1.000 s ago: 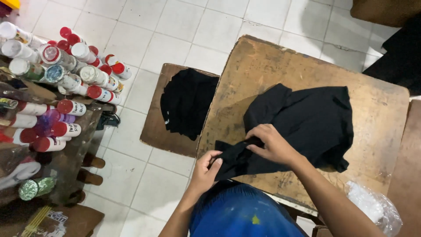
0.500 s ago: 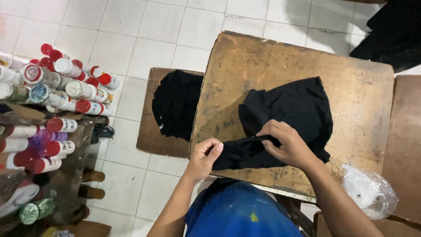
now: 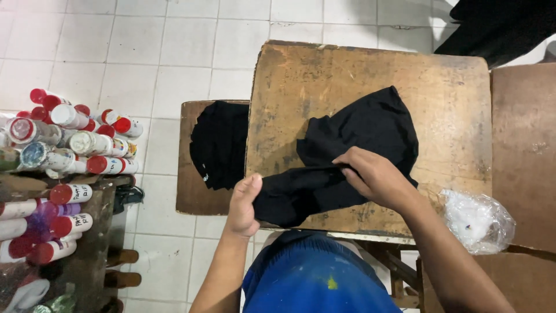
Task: Applying a heat-transfer label to a black garment using a hand iron on a workbench.
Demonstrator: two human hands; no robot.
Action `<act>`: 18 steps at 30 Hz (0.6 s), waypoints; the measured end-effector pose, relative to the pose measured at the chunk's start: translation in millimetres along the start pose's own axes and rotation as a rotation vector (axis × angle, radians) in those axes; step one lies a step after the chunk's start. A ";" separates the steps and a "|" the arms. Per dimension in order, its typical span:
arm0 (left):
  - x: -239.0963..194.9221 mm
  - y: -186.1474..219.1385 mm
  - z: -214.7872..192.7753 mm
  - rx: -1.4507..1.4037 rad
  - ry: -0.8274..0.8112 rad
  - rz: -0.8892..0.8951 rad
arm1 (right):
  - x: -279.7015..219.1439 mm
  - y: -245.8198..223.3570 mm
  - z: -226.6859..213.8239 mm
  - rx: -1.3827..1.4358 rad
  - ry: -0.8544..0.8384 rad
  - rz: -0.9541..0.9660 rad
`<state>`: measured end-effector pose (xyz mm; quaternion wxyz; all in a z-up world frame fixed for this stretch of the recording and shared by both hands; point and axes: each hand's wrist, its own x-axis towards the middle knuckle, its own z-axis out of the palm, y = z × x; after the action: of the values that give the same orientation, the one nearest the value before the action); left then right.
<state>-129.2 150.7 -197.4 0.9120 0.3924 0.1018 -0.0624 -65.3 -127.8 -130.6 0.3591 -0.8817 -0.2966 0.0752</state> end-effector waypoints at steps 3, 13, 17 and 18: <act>-2.1 18.3 1.8 0.015 -0.024 -0.014 | -7.5 10.7 -3.2 0.051 0.008 0.068; 6.1 -2.0 -53.6 0.144 -0.032 0.003 | -15.9 8.0 -7.3 0.490 0.064 0.145; 6.0 38.0 -8.3 0.551 -0.165 0.151 | -5.1 -24.2 -29.2 0.283 0.001 0.130; 7.3 45.1 0.3 0.622 -0.197 0.182 | -4.6 -28.4 -33.3 0.253 0.006 0.139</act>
<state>-113.3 181.1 -167.3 0.7559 0.6514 -0.0461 -0.0466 -70.8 -134.0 -87.4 0.4623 -0.8480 -0.2219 0.1340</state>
